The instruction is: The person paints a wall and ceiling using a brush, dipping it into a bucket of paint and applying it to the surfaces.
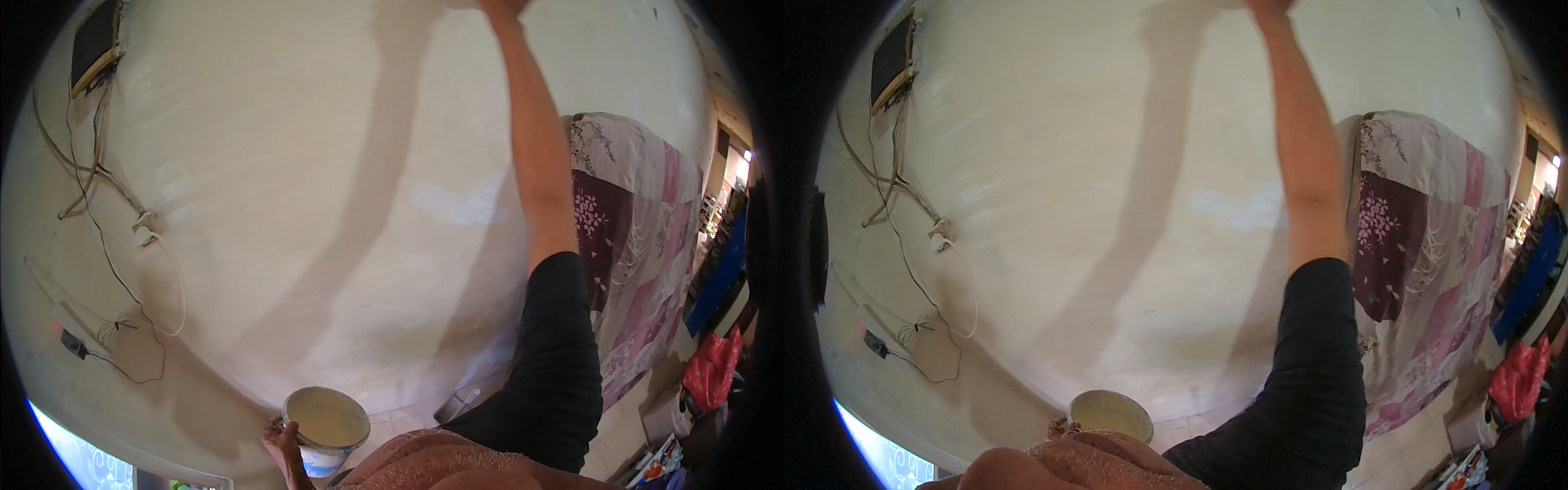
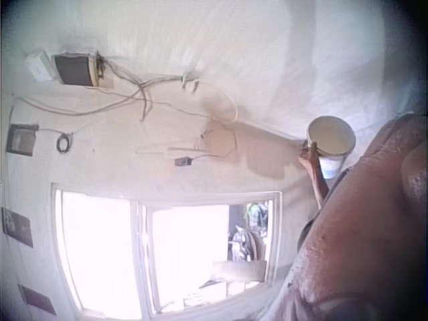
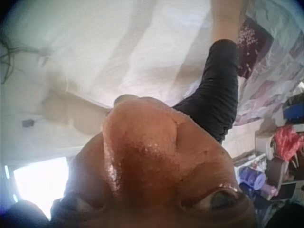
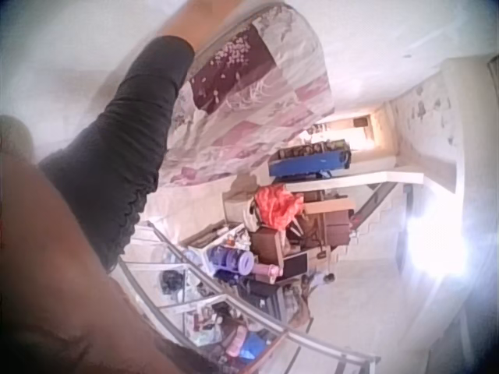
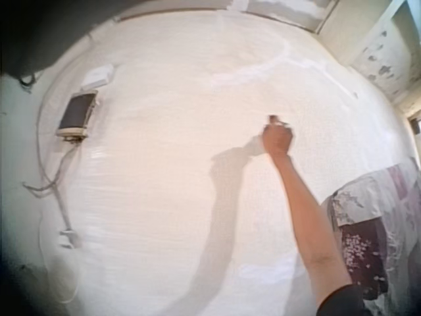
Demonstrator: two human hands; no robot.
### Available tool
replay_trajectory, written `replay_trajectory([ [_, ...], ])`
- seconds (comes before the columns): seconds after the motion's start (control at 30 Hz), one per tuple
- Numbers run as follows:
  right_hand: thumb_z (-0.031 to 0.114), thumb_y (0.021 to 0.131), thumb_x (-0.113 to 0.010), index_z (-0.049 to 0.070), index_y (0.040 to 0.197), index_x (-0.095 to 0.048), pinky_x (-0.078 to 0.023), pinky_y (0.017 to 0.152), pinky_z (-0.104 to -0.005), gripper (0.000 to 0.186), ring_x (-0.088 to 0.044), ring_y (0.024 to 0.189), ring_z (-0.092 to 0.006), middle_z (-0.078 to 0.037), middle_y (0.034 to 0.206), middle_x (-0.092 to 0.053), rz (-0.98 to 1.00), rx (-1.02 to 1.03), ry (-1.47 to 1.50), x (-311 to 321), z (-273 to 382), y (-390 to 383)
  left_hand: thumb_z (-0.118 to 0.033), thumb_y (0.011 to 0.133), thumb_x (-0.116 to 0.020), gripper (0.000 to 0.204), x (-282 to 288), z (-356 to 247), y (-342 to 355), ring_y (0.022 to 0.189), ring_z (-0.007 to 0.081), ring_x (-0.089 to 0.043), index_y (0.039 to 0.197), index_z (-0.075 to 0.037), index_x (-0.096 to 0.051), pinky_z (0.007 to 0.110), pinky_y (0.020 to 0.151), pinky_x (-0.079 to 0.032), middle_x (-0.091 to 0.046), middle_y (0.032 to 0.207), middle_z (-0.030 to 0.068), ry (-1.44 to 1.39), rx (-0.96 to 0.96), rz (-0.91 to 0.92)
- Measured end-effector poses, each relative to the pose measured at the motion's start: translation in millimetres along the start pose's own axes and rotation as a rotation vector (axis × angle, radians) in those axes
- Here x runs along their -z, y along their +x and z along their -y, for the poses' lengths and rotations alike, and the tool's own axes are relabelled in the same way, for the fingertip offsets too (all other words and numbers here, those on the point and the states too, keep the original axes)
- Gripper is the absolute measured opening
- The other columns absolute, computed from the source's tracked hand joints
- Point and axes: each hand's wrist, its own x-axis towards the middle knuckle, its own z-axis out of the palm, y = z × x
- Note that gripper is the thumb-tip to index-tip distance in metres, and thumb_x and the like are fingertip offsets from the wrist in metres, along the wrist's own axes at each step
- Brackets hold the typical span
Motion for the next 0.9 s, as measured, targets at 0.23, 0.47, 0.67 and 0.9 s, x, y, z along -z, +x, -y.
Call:
replay_trajectory([
  [0.23,0.009,0.084,-0.060,0.002,0.107,-0.072,-0.054,0.062,-0.0444,0.027,-0.071,0.074,-0.0237,-0.010,0.087,-0.074,-0.470,0.234,0.917,47,303,-71,-0.004,0.068,-0.070,0.037,21,23,22,0.050,0.0133,-0.051,0.101,0.012,-0.062,0.030,0.045,-0.042,-0.057,0.066,0.0057,-0.036,0.230,0.010],
  [0.47,0.016,0.083,-0.059,0.007,0.092,-0.070,-0.054,0.065,-0.0458,0.017,-0.069,0.068,-0.0313,-0.018,0.080,-0.071,0.102,0.086,1.194,136,323,-88,-0.009,0.071,-0.069,0.033,21,0,6,0.056,0.0167,-0.055,0.099,0.007,-0.064,0.033,0.051,-0.046,-0.059,0.068,0.0077,0.156,-0.049,-0.032],
  [0.67,0.005,0.088,-0.067,-0.003,0.095,-0.068,-0.060,0.067,-0.0372,0.011,-0.072,0.074,-0.0253,-0.014,0.085,-0.071,0.481,-0.179,1.482,269,204,-242,-0.015,0.072,-0.073,0.020,44,3,22,0.058,0.0195,-0.057,0.081,0.001,-0.067,0.036,0.055,-0.046,-0.060,0.065,0.0090,0.349,-0.039,-0.016],
  [0.9,0.020,0.093,-0.071,0.009,0.108,-0.075,-0.060,0.081,-0.0477,0.019,-0.073,0.087,-0.0303,-0.010,0.090,-0.075,1.608,-0.683,1.545,405,118,-481,-0.018,0.074,-0.075,0.041,14,-29,28,0.064,0.0174,-0.063,0.113,-0.002,-0.071,0.034,0.062,-0.052,-0.066,0.073,0.0079,0.445,-0.041,0.117],
])
